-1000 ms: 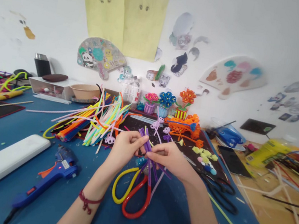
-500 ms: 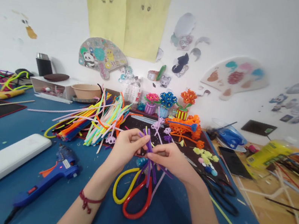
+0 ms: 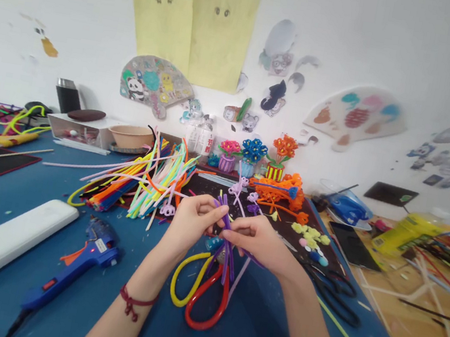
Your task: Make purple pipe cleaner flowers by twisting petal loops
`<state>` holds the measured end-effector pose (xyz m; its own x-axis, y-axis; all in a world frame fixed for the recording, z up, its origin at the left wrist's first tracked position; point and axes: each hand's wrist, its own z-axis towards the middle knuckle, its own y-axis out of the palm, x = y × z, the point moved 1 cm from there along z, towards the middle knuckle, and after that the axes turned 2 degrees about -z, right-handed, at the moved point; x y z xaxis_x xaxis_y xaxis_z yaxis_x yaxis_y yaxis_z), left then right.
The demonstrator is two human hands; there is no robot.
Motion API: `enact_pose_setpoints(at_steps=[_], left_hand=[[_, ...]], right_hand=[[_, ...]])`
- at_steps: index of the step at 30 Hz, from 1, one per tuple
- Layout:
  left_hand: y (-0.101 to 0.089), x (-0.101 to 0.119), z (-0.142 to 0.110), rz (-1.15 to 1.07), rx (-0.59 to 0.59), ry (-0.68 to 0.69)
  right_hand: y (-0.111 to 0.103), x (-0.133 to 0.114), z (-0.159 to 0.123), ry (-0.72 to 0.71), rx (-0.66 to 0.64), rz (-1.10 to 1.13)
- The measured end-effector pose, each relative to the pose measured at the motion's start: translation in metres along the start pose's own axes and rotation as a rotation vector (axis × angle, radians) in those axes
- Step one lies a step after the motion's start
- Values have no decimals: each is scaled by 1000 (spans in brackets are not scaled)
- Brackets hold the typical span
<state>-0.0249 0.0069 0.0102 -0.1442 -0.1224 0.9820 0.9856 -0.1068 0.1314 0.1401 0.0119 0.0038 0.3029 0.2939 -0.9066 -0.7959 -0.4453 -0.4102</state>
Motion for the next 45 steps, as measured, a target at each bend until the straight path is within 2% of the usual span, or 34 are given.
enact_pose_setpoints(at_steps=[18,27,34,39,45], left_hand=[[-5,2,0,59,61,0],[-3,2,-1,107,23,-10],[-1,-4,-1,83,-92,-30],[0,-4,-2,46,-99,-37],[0,-1,-2,-4,-74,-24]], right_hand=[[-2,-5,-4,38,-37,-83],[-2,-3,-4,27,-34,-53],[-2,-3,-4,36,-51,-13],[-1,-3,-3,32,-42,-21],[-3,-7,-2,-67,44,-48]])
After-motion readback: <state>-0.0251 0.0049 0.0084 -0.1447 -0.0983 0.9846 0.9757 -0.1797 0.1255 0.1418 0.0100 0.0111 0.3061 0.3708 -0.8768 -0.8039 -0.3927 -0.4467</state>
